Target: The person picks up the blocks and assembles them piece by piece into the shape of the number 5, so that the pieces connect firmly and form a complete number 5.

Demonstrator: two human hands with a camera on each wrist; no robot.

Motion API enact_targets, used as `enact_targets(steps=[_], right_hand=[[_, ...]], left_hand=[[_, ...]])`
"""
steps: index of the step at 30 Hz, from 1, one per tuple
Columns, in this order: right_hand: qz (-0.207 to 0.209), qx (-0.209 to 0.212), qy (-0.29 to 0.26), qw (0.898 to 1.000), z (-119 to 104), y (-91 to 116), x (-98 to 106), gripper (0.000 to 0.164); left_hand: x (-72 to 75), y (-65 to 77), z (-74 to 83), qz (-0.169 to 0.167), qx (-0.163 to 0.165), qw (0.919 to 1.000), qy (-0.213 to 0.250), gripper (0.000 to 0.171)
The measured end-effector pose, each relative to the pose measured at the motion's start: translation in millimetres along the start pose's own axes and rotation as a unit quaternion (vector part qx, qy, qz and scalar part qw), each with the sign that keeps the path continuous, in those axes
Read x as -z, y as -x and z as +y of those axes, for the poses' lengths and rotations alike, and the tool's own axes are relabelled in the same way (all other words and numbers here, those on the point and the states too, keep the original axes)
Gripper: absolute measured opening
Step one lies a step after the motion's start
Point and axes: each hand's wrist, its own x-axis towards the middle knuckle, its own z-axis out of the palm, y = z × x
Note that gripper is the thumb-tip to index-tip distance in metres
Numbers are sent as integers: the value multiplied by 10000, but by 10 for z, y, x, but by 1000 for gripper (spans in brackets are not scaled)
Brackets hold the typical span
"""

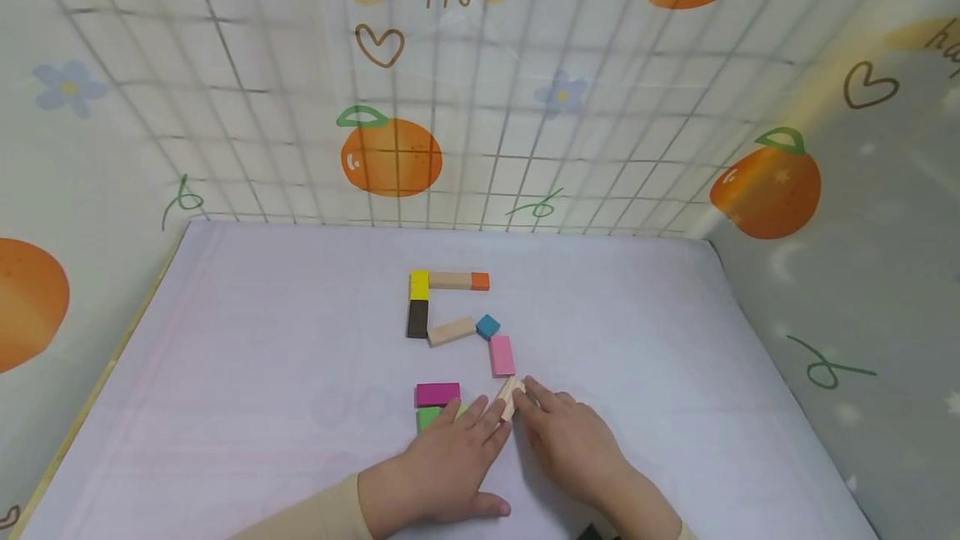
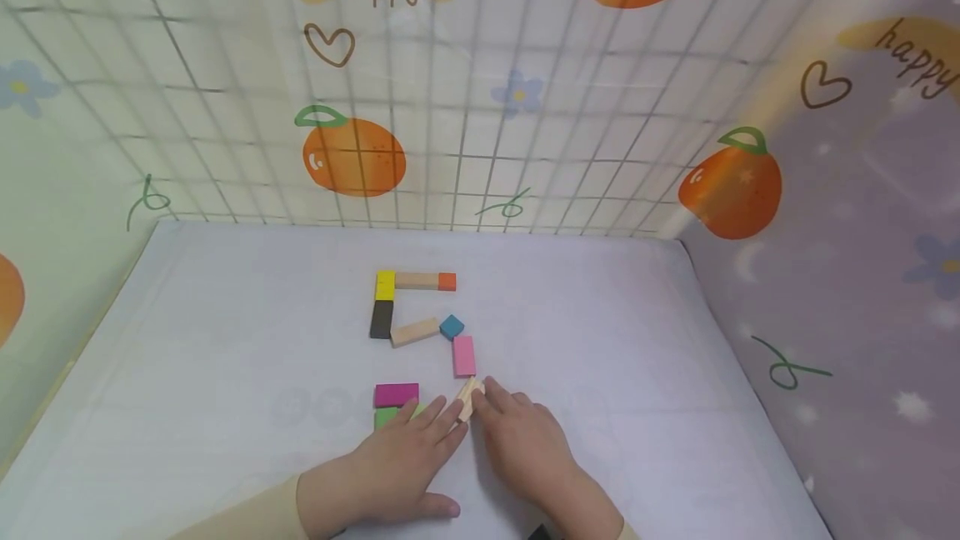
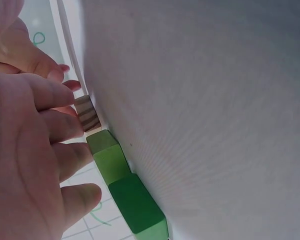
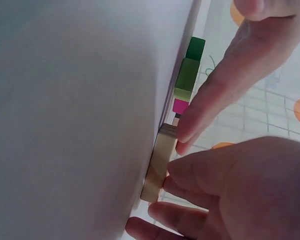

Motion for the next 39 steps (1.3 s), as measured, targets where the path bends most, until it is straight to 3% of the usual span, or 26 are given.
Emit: enact_targets(steps=[12,20,31,35,39], right_hand=[[13,-63,-130,9999,-5,3,10,52],[135,-29,-201,9997,16,5,-5,57],[-2,-117,-278,9995,3,-12,31,59],[179,97,-285,9994,-6,-4,42,60],[370,425,-419,9975,-42,-14,64,61]], left_hand=[[-9,-15,-5,-56,50,9999,110,94],[-92,26,-49,84,125,9993,340,97],[-216,450,-223,219,355,9989,223,93],[-250,600,-372,177,541,9978,328,92],[-242,679,-572,114,940,9935,628,90]])
